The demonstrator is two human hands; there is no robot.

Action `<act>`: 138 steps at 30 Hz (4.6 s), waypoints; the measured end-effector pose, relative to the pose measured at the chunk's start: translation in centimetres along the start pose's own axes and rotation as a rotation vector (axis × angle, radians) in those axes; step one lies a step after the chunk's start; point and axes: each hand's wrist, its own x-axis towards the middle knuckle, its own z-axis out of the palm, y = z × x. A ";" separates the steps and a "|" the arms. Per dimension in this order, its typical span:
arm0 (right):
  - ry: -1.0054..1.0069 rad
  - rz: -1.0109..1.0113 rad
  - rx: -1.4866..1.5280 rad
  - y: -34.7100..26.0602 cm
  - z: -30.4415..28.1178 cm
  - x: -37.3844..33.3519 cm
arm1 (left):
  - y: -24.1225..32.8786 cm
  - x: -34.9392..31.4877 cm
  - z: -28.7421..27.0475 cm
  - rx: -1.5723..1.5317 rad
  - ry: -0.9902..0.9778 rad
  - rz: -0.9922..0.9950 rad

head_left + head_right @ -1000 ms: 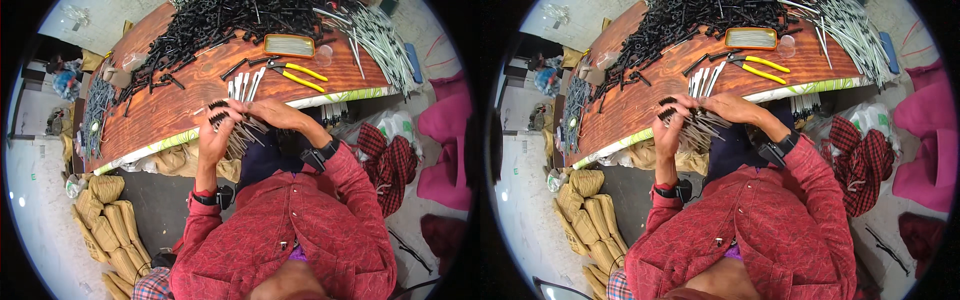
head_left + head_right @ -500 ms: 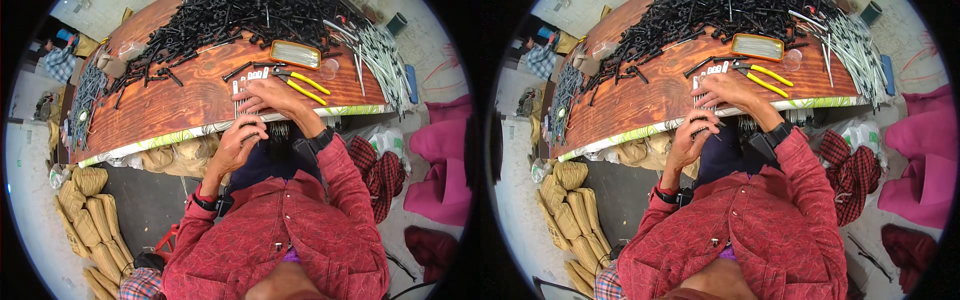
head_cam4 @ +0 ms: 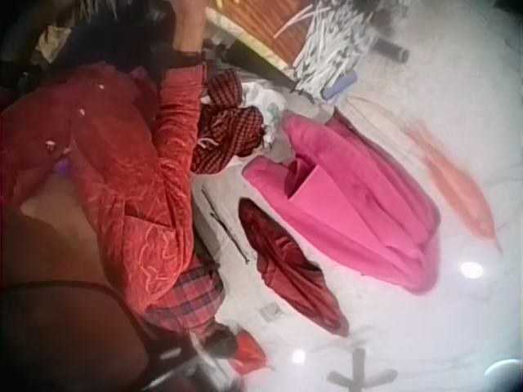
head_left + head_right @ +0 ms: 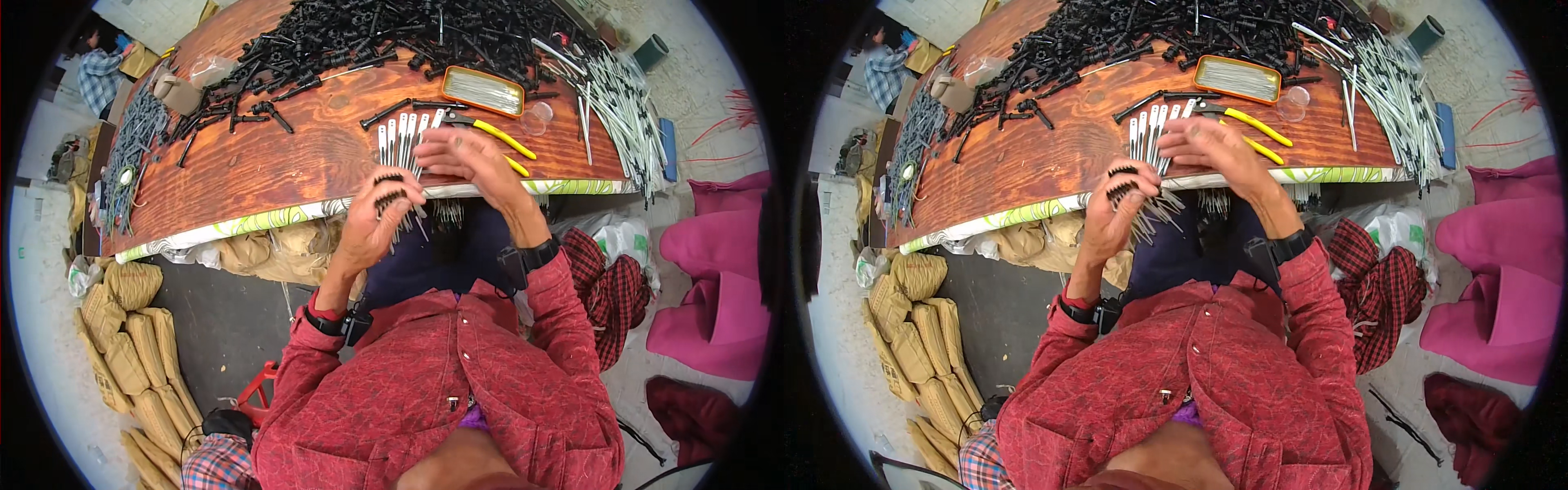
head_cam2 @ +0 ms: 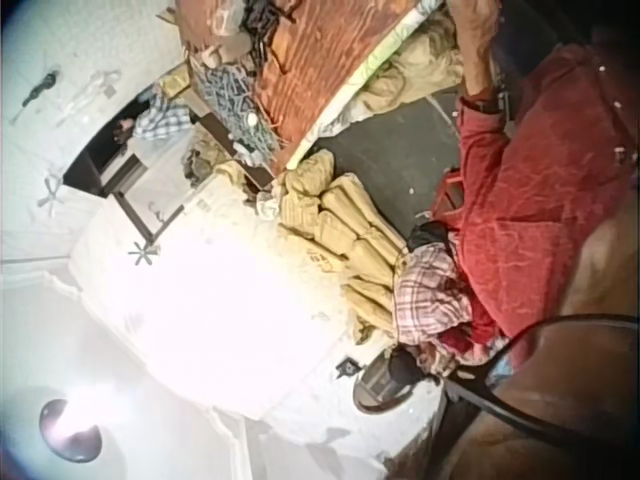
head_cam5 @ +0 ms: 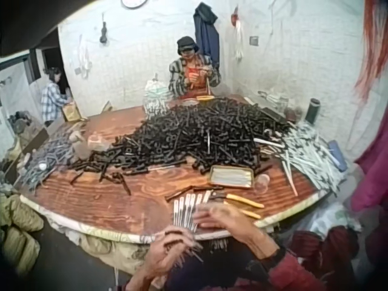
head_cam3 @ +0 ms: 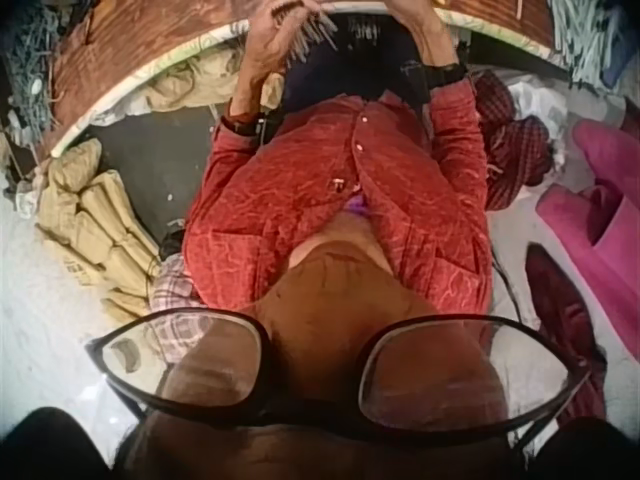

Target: Assembling electrical components by manually attaching wire connectors to plastic strips at a workbench.

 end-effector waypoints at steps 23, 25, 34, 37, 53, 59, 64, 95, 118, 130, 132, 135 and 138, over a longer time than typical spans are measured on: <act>-0.204 -0.051 -0.666 2.1 1.5 -0.7 | -2.6 5.4 1.4 0.153 -0.192 0.285; -0.183 -0.165 -0.693 2.7 1.4 -0.6 | -2.5 5.3 1.3 0.133 -0.186 0.280; -0.193 -0.442 -0.771 2.6 1.2 0.9 | -2.8 5.7 0.5 -0.008 -0.250 0.257; -0.252 -0.318 -0.702 2.2 1.3 1.7 | -2.8 4.6 0.5 -0.087 -0.193 0.181; -0.416 -0.244 -0.659 1.5 1.2 1.8 | -3.3 3.2 -2.4 0.200 -0.490 -0.143; -0.440 -0.404 -0.701 2.0 0.7 1.8 | -3.6 2.3 -1.0 0.347 -0.363 -0.033; -0.387 -0.350 -0.721 1.7 0.6 1.5 | -3.6 1.8 -0.3 0.339 -0.275 -0.009; -0.263 0.053 -0.323 -3.9 1.9 6.4 | -2.6 -0.8 -2.7 -0.652 0.018 -0.501; -0.301 0.205 -0.237 -4.2 4.7 10.5 | -1.6 1.8 -1.9 -0.341 -0.044 -0.680; -0.361 0.238 -0.277 -3.7 3.6 11.0 | 0.1 2.4 -0.6 -0.729 -0.063 -0.641; -0.343 0.216 -0.259 -3.4 3.8 11.2 | 0.7 2.4 -0.5 -0.841 -0.010 -0.615; -0.318 0.230 -0.305 -6.0 5.9 8.8 | 2.1 2.2 -1.1 -0.853 0.070 -0.582; -0.281 0.159 -0.398 -8.9 6.3 7.0 | 3.7 3.0 -0.8 -0.836 0.100 -0.524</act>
